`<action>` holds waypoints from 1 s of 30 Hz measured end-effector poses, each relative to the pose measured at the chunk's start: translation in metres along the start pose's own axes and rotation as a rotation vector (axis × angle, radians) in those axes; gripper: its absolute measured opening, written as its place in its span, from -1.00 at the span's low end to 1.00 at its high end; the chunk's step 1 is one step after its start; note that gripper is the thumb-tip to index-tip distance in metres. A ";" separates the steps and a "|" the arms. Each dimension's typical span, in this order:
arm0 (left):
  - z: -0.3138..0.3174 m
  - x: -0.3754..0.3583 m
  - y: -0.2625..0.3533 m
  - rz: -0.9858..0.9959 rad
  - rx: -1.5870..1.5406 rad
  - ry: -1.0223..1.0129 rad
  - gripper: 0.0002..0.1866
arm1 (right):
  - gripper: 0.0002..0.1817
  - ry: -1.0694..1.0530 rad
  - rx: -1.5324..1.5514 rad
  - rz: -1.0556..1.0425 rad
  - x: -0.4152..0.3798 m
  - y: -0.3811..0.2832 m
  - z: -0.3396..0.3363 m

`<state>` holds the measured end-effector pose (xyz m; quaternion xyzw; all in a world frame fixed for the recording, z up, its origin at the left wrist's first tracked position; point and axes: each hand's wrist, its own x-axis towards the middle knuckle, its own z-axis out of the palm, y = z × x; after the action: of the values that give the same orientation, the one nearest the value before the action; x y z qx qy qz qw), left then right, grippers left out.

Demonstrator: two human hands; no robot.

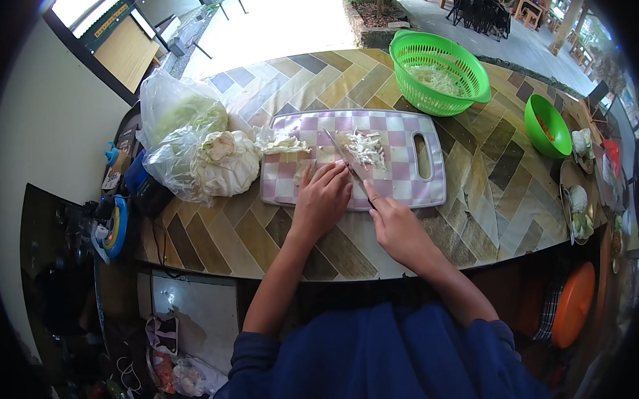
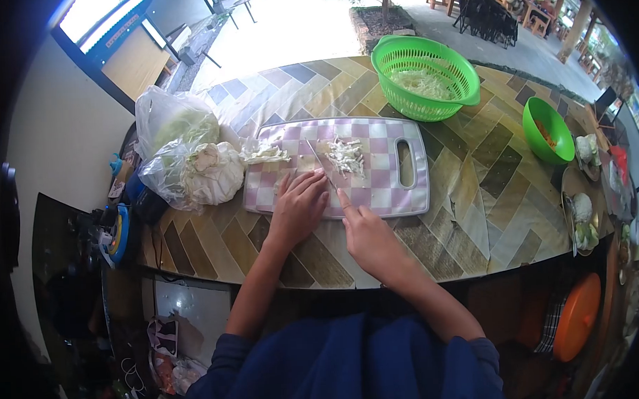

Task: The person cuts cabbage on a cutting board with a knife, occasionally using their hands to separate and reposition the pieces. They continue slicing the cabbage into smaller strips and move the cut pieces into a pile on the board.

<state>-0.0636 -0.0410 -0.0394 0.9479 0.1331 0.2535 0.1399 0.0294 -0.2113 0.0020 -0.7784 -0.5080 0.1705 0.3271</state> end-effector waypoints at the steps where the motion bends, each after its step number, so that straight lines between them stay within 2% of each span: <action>1: 0.000 0.000 0.000 0.004 -0.005 0.003 -0.67 | -0.41 -0.007 -0.029 0.017 -0.002 -0.001 0.002; 8: 0.000 0.002 -0.001 0.008 -0.131 0.021 -0.69 | -0.31 0.007 -0.178 0.067 0.015 -0.005 0.025; 11: -0.004 0.002 0.003 -0.095 -0.239 0.038 -0.71 | -0.33 0.019 -0.157 0.040 0.026 0.001 0.024; 14: -0.004 0.003 -0.006 0.006 -0.092 -0.039 -0.70 | -0.38 0.050 -0.070 -0.004 0.030 0.010 0.014; 18: -0.013 0.003 -0.002 0.014 0.082 -0.109 -0.64 | -0.42 0.084 0.121 -0.094 0.023 0.023 0.000; 21: -0.012 0.001 -0.007 0.026 0.070 -0.105 -0.61 | -0.43 -0.031 0.089 -0.055 0.009 0.015 -0.008; 30: -0.008 -0.002 -0.008 0.016 0.000 -0.060 -0.64 | -0.31 -0.081 -0.260 -0.071 -0.002 0.003 -0.003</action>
<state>-0.0715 -0.0326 -0.0361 0.9561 0.1212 0.2259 0.1418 0.0324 -0.2145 0.0022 -0.7883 -0.5657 0.1228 0.2086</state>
